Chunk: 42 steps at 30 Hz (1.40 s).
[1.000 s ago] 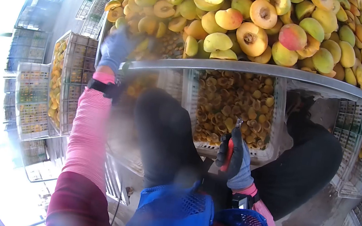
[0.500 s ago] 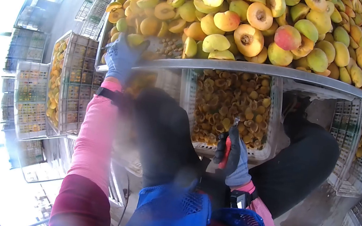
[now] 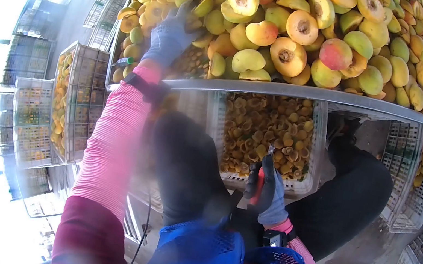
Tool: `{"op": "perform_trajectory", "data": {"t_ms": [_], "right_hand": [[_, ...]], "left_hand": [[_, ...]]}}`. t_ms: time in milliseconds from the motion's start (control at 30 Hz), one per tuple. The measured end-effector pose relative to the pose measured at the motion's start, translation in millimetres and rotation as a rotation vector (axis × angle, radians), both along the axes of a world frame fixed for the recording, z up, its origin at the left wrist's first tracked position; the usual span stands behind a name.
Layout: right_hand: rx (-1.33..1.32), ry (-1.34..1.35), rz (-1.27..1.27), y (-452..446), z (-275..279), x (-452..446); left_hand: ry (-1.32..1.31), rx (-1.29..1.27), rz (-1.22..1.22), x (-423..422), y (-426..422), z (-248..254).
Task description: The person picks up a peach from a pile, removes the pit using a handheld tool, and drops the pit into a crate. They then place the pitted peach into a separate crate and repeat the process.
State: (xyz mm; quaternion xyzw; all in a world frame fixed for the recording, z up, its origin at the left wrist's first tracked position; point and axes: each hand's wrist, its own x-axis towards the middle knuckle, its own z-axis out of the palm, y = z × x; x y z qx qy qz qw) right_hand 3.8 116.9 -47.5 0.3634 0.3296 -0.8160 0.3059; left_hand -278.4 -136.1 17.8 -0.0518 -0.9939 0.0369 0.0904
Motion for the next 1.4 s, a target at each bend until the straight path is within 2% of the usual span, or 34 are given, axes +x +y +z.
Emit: {"op": "perform_trajectory", "data": {"t_ms": [200,300,367,400,433,500,533,567,633,667,700,767,833,900,967,1000,1033,1100,1133,1233,1267,1400], "right_hand": [[-0.04,0.015,-0.013,0,-6,3],[-0.084,0.005,-0.038,5,-4,6],[0.329,0.397,0.028,-3,-51,24],[0.371,0.479,0.05,-3,-49,28],[0.413,0.56,0.068,-3,-47,32],[0.209,0.521,0.048,5,15,7],[0.125,0.505,0.029,5,39,-2],[0.075,0.498,-0.015,2,52,-4],[0.057,0.519,-0.108,-8,60,-5],[0.089,0.552,-0.153,-12,61,-6],[0.034,0.513,-0.161,-11,59,-3],[-0.072,0.43,-0.181,-8,55,2],[-0.187,0.3,-0.191,0,62,4],[-0.253,0.257,-0.212,5,65,8],[-0.128,0.358,-0.239,-6,44,18],[0.236,0.788,-0.053,-2,44,19],[0.683,1.139,0.004,2,46,18],[1.167,1.503,0.124,16,62,17],[0.804,1.095,0.257,17,64,22],[0.954,1.112,0.277,17,65,25],[0.958,1.1,0.297,17,65,28],[0.872,1.012,0.349,10,52,37]], "left_hand": [[-0.217,0.139,-0.027,13,-21,2],[-0.139,0.429,-0.004,28,-65,-27],[-0.012,0.44,0.143,69,-12,27],[-0.019,0.817,0.102,82,-7,26],[0.144,0.658,-0.12,95,-5,27],[-0.085,0.804,-0.081,143,45,50],[-0.196,0.962,-0.082,166,64,54],[-0.311,1.118,-0.084,186,79,54],[-0.419,1.276,-0.031,212,99,39],[-0.478,1.242,-0.043,221,108,40],[-0.482,1.273,0.014,231,119,41],[-0.462,1.493,0.049,245,128,27],[-0.366,1.903,0.115,263,148,20],[-0.364,1.761,0.136,269,147,17],[-0.372,1.663,0.216,272,143,19],[-0.371,1.638,0.26,274,142,20],[-0.363,1.662,0.31,273,142,23],[-0.345,1.709,0.408,271,144,29],[-0.338,1.777,0.434,272,148,30],[-0.385,1.753,0.358,277,152,28],[-0.372,1.649,0.288,278,151,26],[-0.338,1.552,0.215,280,146,17]]}}
